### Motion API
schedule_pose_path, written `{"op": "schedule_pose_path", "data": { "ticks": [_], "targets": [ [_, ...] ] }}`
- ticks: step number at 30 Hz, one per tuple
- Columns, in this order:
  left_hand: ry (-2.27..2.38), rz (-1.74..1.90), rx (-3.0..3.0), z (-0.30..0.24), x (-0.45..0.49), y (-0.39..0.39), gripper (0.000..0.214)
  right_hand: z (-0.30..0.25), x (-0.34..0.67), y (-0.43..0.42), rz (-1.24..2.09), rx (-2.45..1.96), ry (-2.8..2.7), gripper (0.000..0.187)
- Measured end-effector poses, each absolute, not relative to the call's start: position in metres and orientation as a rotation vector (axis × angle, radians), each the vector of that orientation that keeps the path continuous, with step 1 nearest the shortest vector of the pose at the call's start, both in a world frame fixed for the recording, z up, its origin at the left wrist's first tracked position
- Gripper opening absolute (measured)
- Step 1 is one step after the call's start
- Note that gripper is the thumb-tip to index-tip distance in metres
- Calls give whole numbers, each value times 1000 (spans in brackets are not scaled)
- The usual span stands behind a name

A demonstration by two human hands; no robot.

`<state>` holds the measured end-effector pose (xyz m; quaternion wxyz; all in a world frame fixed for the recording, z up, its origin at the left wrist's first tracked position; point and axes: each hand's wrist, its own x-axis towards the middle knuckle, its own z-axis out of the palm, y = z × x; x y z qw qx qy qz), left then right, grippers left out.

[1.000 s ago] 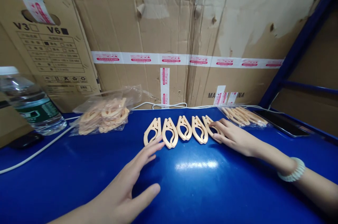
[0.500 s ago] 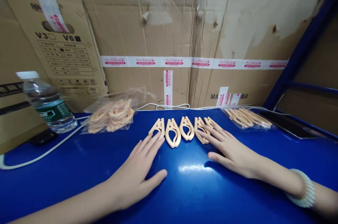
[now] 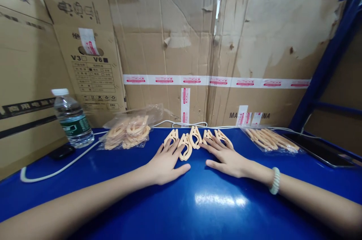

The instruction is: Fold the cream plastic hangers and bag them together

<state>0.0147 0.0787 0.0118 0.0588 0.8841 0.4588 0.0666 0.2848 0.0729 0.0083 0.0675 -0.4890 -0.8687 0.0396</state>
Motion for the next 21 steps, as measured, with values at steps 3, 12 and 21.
{"op": "schedule_pose_path", "data": {
  "ticks": [3, 12, 21],
  "targets": [
    [1433, 194, 2675, 11, 15, 98, 79, 7, 279, 89, 129, -1491, -2615, 75],
    [1538, 454, 2918, 18, 8, 86, 68, 7, 278, 84, -76, -1444, -2514, 64],
    [1961, 1339, 2880, 50, -60, 116, 61, 11, 280, 37, 37, -1359, -2441, 53]
  ]
}}
